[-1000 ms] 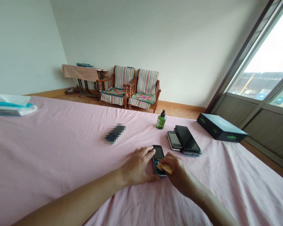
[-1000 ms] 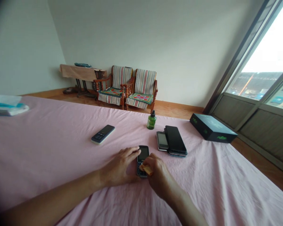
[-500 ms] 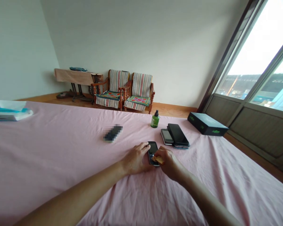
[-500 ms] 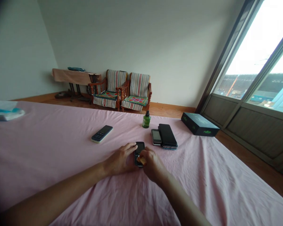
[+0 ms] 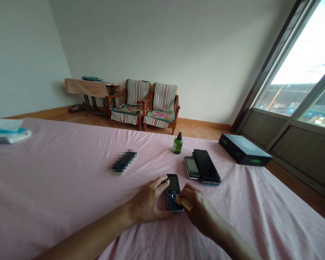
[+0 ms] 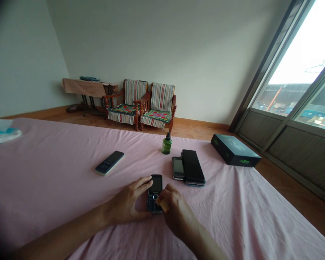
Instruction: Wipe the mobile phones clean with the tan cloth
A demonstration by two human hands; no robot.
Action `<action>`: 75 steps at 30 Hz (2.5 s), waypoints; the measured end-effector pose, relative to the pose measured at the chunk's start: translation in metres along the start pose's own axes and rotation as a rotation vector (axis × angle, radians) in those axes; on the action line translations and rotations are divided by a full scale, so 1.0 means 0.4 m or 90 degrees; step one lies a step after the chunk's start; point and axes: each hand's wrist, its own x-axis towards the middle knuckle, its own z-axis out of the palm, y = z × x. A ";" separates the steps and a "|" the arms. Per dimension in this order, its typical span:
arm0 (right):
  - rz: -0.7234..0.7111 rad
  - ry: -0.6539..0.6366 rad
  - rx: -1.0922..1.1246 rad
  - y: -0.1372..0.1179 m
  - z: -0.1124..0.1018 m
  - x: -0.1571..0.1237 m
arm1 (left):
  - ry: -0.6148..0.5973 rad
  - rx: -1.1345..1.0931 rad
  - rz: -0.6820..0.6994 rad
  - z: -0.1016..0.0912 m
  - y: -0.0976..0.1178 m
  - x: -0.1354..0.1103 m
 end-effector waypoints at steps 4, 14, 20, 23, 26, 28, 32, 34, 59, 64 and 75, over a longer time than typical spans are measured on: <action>0.021 -0.005 0.009 0.011 -0.016 -0.007 | -0.009 -0.014 -0.002 -0.002 -0.006 -0.005; -0.029 -0.041 0.037 0.007 -0.004 0.073 | -0.044 -0.004 -0.038 0.000 0.000 -0.009; -0.045 -0.128 0.038 -0.010 -0.028 0.075 | -0.063 -0.020 -0.053 -0.004 0.004 -0.011; -0.050 -0.150 0.042 -0.013 -0.032 0.085 | -0.065 -0.020 -0.059 -0.006 0.006 -0.010; -0.068 -0.152 0.042 -0.017 -0.029 0.092 | -0.055 -0.020 -0.058 -0.005 0.006 -0.010; -0.080 -0.165 0.028 -0.021 -0.030 0.089 | -0.055 -0.024 -0.061 -0.004 0.005 -0.011; -0.112 -0.213 -0.003 -0.028 -0.043 0.080 | -0.063 -0.022 -0.068 -0.001 -0.002 -0.017; -0.115 -0.214 -0.013 -0.029 -0.047 0.085 | -0.060 -0.021 -0.070 0.000 -0.004 -0.019; 0.006 -0.132 -0.004 -0.020 -0.082 0.028 | -0.071 -0.002 -0.060 -0.008 0.004 -0.009; 0.089 -0.009 0.023 0.004 -0.041 0.031 | -0.059 -0.007 -0.052 -0.005 0.005 -0.009; 0.055 -0.050 0.047 -0.009 -0.004 0.028 | -0.059 0.006 -0.054 -0.006 0.005 -0.008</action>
